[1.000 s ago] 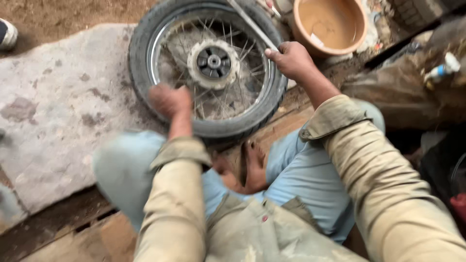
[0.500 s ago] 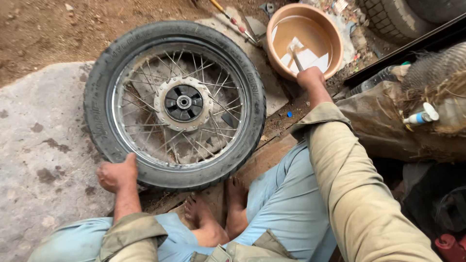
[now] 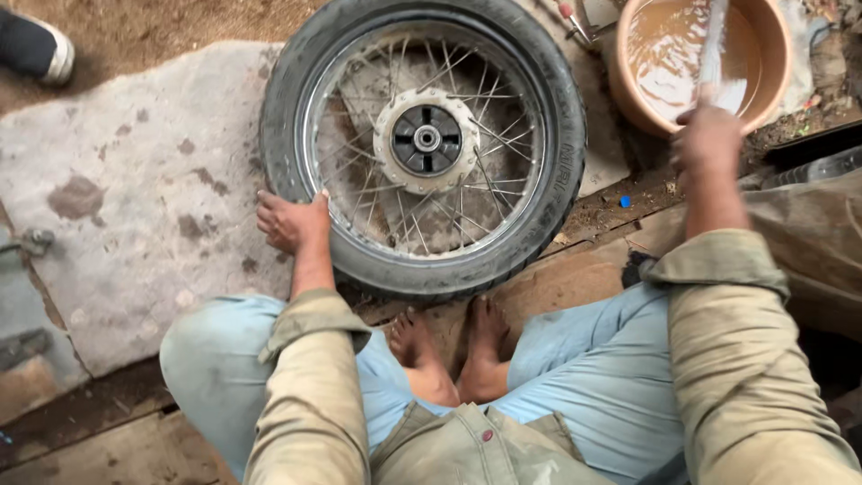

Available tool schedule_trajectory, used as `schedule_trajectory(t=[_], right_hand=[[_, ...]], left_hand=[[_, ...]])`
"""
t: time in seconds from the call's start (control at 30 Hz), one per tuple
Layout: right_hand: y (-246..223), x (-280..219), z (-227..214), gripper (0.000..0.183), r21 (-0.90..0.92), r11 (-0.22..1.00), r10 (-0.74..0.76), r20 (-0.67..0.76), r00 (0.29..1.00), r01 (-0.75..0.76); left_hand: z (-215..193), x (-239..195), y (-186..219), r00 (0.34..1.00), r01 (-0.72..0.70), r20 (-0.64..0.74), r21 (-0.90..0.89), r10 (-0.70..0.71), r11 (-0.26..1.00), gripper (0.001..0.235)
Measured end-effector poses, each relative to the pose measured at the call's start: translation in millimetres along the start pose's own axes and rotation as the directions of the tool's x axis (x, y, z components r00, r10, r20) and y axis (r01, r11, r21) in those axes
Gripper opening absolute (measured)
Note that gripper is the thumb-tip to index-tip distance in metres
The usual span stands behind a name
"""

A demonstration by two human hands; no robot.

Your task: The person sits on the ground and uses a metal tire lever to pry the tire bead off the rim of a motorcycle wheel. They work around the circumference of the wheel, using the lever to separate the tire from the rim.

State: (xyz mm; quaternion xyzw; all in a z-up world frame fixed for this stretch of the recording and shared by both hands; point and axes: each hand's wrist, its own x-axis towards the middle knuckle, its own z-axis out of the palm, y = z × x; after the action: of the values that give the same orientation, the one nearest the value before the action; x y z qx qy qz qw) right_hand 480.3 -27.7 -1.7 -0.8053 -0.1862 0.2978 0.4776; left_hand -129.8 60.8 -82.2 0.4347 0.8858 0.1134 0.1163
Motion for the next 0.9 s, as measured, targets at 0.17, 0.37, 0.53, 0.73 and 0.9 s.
schedule_trajectory(t=[0.17, 0.37, 0.53, 0.73, 0.9], right_hand=[[-28.9, -90.4, 69.5, 0.039, -0.384, 0.817, -0.301, 0.352, 0.886, 0.430], [-4.9, -186.8, 181.9, 0.060, -0.529, 0.813, 0.190, 0.637, 0.747, 0.244], [23.8, -207.5, 239.1, 0.058, -0.457, 0.797, 0.106, 0.750, 0.653, 0.395], [31.6, -204.3, 249.6, 0.060, -0.434, 0.826, 0.163, 0.795, 0.584, 0.360], [18.3, -209.3, 267.7, 0.059, -0.451, 0.800, 0.181, 0.810, 0.558, 0.396]], left_hand=[[-31.1, -7.6, 16.2, 0.997, 0.062, 0.050, 0.063, -0.066, 0.996, 0.112], [-41.1, 4.3, 32.6, 0.978, 0.068, 0.184, 0.164, -0.098, 0.984, 0.109], [-47.8, 13.9, 33.2, 0.976, 0.068, 0.196, 0.123, -0.091, 0.990, 0.107], [-55.7, 14.6, 40.3, 0.947, 0.093, 0.292, 0.141, -0.131, 0.986, 0.100], [-59.1, 13.5, 38.0, 0.957, 0.060, 0.275, 0.140, -0.097, 0.988, 0.098]])
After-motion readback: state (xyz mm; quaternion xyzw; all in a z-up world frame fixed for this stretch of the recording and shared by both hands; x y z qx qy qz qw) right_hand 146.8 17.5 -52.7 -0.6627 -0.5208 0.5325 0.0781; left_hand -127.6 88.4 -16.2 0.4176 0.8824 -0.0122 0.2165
